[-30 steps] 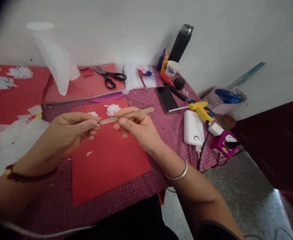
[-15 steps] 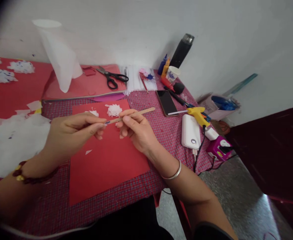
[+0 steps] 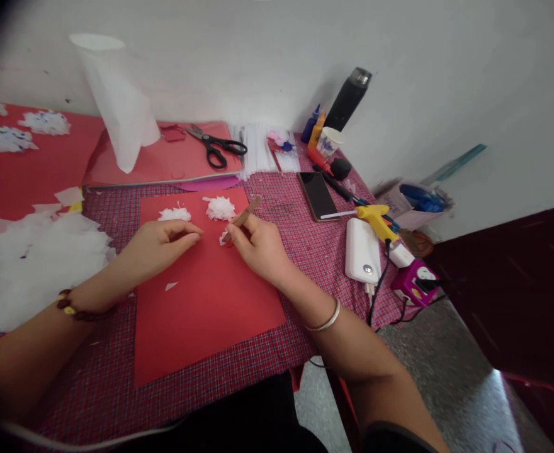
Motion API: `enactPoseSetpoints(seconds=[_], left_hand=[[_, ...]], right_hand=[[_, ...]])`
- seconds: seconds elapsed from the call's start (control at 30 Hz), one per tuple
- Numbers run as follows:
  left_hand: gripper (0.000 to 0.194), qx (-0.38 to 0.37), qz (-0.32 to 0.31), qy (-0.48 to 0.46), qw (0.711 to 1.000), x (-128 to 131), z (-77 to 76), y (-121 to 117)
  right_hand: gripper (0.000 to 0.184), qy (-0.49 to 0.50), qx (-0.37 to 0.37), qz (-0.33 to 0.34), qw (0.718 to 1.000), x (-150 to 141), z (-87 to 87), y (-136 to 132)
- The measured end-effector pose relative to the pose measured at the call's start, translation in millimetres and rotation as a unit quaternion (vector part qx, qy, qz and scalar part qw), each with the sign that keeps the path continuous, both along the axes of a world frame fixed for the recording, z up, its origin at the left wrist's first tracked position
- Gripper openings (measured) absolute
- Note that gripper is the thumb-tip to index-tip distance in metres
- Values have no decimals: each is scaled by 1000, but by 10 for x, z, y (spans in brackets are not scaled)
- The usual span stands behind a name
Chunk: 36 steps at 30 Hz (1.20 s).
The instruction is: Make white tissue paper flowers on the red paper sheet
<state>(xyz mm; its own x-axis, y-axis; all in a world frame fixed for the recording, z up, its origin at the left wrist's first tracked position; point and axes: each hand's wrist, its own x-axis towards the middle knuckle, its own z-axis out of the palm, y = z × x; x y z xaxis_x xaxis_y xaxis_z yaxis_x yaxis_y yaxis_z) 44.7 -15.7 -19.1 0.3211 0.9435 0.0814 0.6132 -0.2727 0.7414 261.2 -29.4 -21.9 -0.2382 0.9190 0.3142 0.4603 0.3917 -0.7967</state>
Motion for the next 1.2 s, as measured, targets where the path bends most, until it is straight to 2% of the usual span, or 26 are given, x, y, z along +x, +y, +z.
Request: enactPoseSetpoints(seconds=[0.13, 0.3, 0.57, 0.8, 0.97, 1.2], left_hand=[[19, -21, -6, 0, 1000, -14, -26, 19], [20, -41, -8, -4, 999, -20, -17, 27], [19, -37, -10, 5, 999, -8, -19, 32], [18, -44, -6, -9, 999, -12, -3, 26], [18, -17, -14, 3, 1000, 4, -33, 9], [21, 41, -65, 46, 996, 64, -63, -42]], right_hand=[[24, -36, 12, -13, 999, 22, -8, 15], [24, -51, -13, -16, 999, 24, -64, 49], [24, 5, -16, -28, 999, 8, -149, 93], [22, -2, -11, -26, 1000, 13, -158, 101], [20, -43, 0, -20, 999, 7, -135, 105], [22, -66, 2, 6, 998, -43, -64, 84]])
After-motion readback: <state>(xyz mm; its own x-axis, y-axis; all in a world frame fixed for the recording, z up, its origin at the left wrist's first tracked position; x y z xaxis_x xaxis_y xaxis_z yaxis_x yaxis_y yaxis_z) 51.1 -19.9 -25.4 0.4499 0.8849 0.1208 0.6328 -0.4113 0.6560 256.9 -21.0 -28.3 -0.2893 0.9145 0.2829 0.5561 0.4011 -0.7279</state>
